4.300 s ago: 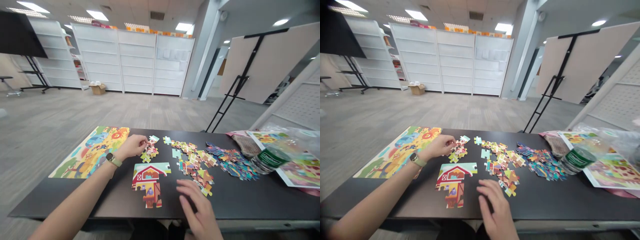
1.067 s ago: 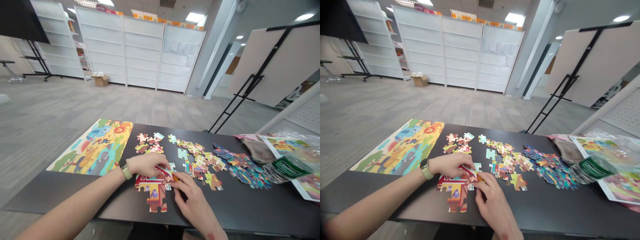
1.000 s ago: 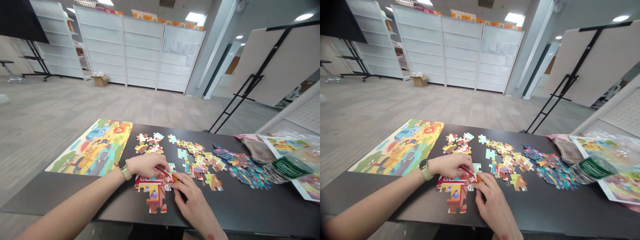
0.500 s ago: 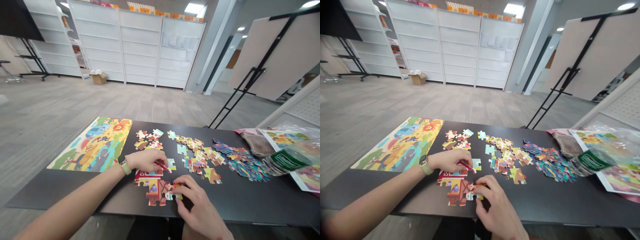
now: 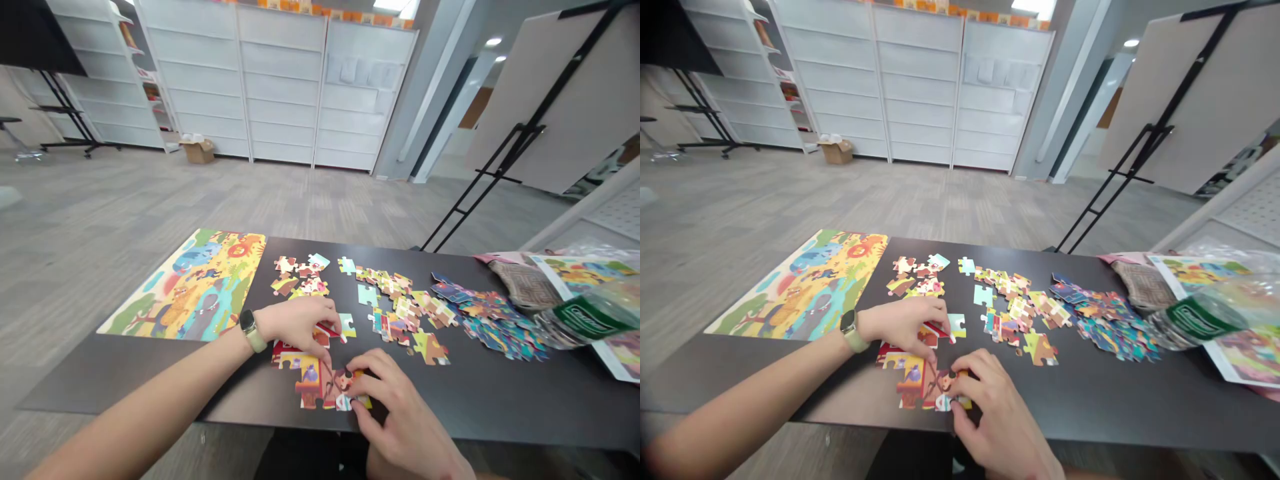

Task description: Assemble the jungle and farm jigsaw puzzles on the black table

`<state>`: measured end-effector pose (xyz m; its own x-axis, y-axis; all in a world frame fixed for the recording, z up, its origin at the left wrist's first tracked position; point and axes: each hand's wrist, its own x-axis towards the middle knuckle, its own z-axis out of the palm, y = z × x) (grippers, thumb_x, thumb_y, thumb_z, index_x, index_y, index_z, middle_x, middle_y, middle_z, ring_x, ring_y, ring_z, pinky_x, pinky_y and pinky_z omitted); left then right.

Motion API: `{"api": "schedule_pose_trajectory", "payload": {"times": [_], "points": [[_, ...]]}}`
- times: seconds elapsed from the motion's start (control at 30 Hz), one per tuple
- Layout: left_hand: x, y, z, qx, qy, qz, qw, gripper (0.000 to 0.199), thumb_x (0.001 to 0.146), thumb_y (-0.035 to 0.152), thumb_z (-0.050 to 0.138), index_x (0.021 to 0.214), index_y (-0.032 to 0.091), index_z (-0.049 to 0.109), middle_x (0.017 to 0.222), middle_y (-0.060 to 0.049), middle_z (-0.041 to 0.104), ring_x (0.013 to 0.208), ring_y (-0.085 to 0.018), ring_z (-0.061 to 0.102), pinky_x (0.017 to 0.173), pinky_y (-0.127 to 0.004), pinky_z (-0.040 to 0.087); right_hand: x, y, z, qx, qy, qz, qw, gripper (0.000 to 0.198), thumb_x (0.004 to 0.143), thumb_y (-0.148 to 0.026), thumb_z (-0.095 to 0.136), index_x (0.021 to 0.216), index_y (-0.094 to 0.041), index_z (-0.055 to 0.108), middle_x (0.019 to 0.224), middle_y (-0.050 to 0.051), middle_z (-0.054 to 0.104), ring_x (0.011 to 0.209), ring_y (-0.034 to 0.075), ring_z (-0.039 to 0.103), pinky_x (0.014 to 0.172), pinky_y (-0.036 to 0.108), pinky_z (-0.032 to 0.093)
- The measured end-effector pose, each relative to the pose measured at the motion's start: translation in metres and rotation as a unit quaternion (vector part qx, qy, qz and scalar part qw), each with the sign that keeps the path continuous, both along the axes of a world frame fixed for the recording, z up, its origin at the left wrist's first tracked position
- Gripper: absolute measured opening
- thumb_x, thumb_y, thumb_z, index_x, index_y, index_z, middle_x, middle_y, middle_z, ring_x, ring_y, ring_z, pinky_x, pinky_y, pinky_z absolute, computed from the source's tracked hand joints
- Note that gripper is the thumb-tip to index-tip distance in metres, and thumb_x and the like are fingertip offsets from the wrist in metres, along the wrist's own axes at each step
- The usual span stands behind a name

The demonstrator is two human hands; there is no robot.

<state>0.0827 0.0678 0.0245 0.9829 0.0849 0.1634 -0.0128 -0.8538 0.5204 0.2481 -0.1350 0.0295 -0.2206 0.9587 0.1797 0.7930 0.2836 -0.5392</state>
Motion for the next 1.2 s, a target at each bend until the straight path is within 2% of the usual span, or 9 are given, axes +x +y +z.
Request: {"api": "schedule_pose_trajectory", "payload": {"times": [0.17,0.7,0.77,0.87,1.0,1.1,1.2], "points": [[0.000,-0.001,0.003,-0.008,0.000,-0.002,1.000,0.044,0.073,0.050,0.082,0.103,0.020,0.068,0.098,-0.005,0.061,0.090,-0.020,0.060,0.076,-0.027,0.045,0.000,0.001,-0.001,-0.003,-0.004,0.002,1.000,0.030,0.084,-0.008,0.053,0.101,-0.026,0.068,0.110,0.006,0.062,0.103,0.022,0.056,0.088,0.038,0.050],[0.002,-0.004,0.005,-0.017,0.005,-0.003,1.000,0.046,0.072,0.050,0.082,0.103,0.020,0.068,0.097,-0.005,0.061,0.087,-0.021,0.060,0.076,-0.028,0.046,-0.006,0.002,-0.005,0.011,-0.003,-0.021,1.000,0.010,0.090,-0.020,0.063,0.090,-0.026,0.071,0.110,0.003,0.063,0.105,0.021,0.057,0.091,0.036,0.049],[0.002,-0.004,0.004,-0.021,0.005,-0.003,1.000,0.045,0.072,0.050,0.082,0.103,0.021,0.068,0.098,-0.005,0.061,0.088,-0.021,0.060,0.077,-0.028,0.046,-0.004,0.000,-0.006,0.018,0.009,-0.026,0.999,0.013,0.091,-0.022,0.062,0.097,-0.027,0.071,0.116,0.004,0.062,0.109,0.021,0.058,0.093,0.036,0.050],[0.002,-0.003,0.004,-0.023,0.010,-0.003,1.000,0.044,0.073,0.050,0.081,0.103,0.021,0.068,0.099,-0.005,0.062,0.090,-0.021,0.060,0.079,-0.028,0.046,0.011,0.002,-0.012,0.057,0.028,-0.081,0.995,0.027,0.095,-0.024,0.053,0.119,-0.027,0.065,0.128,0.007,0.059,0.118,0.020,0.056,0.100,0.037,0.048],[0.002,-0.003,0.006,-0.023,0.020,-0.006,1.000,0.043,0.074,0.048,0.081,0.105,0.021,0.069,0.100,-0.005,0.062,0.090,-0.021,0.060,0.080,-0.028,0.046,0.055,0.006,-0.027,0.129,-0.040,-0.236,0.962,0.037,0.091,-0.022,0.049,0.126,-0.022,0.060,0.132,0.011,0.059,0.127,0.027,0.050,0.108,0.049,0.041],[0.002,-0.004,0.007,-0.027,0.018,-0.002,0.999,0.043,0.074,0.049,0.081,0.104,0.021,0.069,0.100,-0.005,0.062,0.090,-0.021,0.060,0.079,-0.028,0.046,0.081,0.006,-0.036,0.102,-0.084,-0.297,0.946,0.045,0.086,-0.022,0.049,0.131,-0.020,0.056,0.131,0.013,0.061,0.127,0.030,0.050,0.105,0.052,0.042],[0.001,-0.004,0.008,-0.031,0.017,0.004,0.999,0.045,0.073,0.053,0.081,0.102,0.021,0.069,0.100,-0.005,0.062,0.089,-0.021,0.060,0.078,-0.029,0.046,0.086,0.003,-0.039,0.073,-0.093,-0.300,0.947,0.051,0.085,-0.022,0.048,0.135,-0.020,0.052,0.133,0.012,0.061,0.128,0.029,0.050,0.102,0.049,0.044]]}}
